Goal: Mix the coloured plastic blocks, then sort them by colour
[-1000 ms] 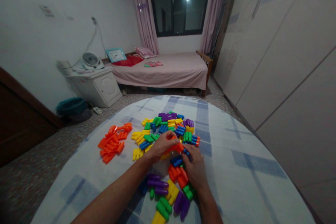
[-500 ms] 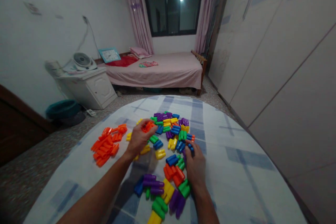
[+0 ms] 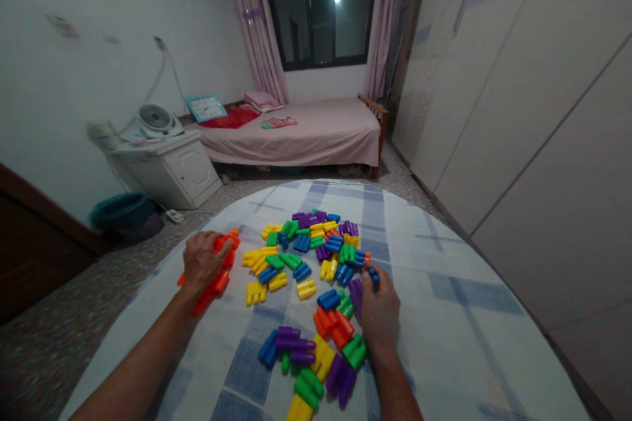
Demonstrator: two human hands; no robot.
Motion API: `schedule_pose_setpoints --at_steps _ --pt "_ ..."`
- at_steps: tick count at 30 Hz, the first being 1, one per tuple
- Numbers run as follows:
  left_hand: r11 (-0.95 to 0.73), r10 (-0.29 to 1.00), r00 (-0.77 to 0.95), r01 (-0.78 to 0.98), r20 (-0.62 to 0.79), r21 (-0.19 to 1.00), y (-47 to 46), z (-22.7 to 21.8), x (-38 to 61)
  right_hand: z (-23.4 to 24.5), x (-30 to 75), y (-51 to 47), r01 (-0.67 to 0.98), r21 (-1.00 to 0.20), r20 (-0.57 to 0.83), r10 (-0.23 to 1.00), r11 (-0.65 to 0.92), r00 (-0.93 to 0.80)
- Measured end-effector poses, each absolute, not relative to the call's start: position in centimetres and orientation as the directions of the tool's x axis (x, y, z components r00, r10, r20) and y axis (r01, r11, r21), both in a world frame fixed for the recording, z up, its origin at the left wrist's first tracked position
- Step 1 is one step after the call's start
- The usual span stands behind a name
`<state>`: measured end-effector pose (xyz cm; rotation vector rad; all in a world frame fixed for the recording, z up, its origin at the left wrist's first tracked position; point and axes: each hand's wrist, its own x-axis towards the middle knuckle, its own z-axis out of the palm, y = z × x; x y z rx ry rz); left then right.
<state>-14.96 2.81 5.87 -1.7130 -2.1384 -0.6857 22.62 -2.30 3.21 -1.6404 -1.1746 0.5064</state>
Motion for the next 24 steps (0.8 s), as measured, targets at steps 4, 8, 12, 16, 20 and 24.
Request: schedule_pose_setpoints --at_steps 4,8,12,16,20,24 --pt "0.124 0.869 -0.235 0.955 0.436 0.268 2.9 5.4 -15.2 3.5 22.5 -2.4 0.453 -0.891 0.193 0.881 -0.027 0.433" --pt "0.097 0.813 -0.224 0.962 0.537 0.255 3.1 5.7 -15.1 3.5 22.5 -2.4 0.449 -0.893 0.179 0.886 -0.037 0.428" --pt "-0.136 0.746 -0.095 0.947 0.659 0.292 3.2 7.2 -11.5 3.4 22.5 -2.4 0.455 -0.890 0.188 0.887 -0.028 0.421" --pt "-0.532 0.766 0.264 0.771 0.586 0.349 4.0 8.2 -4.7 3.4 22.5 -2.4 0.461 -0.887 0.198 0.889 -0.017 0.414" --pt "-0.646 0.735 0.505 0.725 0.453 0.240 6.7 7.8 1.5 3.4 22.6 -2.3 0.460 -0.888 0.191 0.895 -0.017 0.402" --pt "-0.665 0.733 0.621 0.741 0.277 0.098 9.8 7.7 4.7 3.4 22.7 -2.3 0.464 -0.885 0.190 0.900 -0.015 0.392"
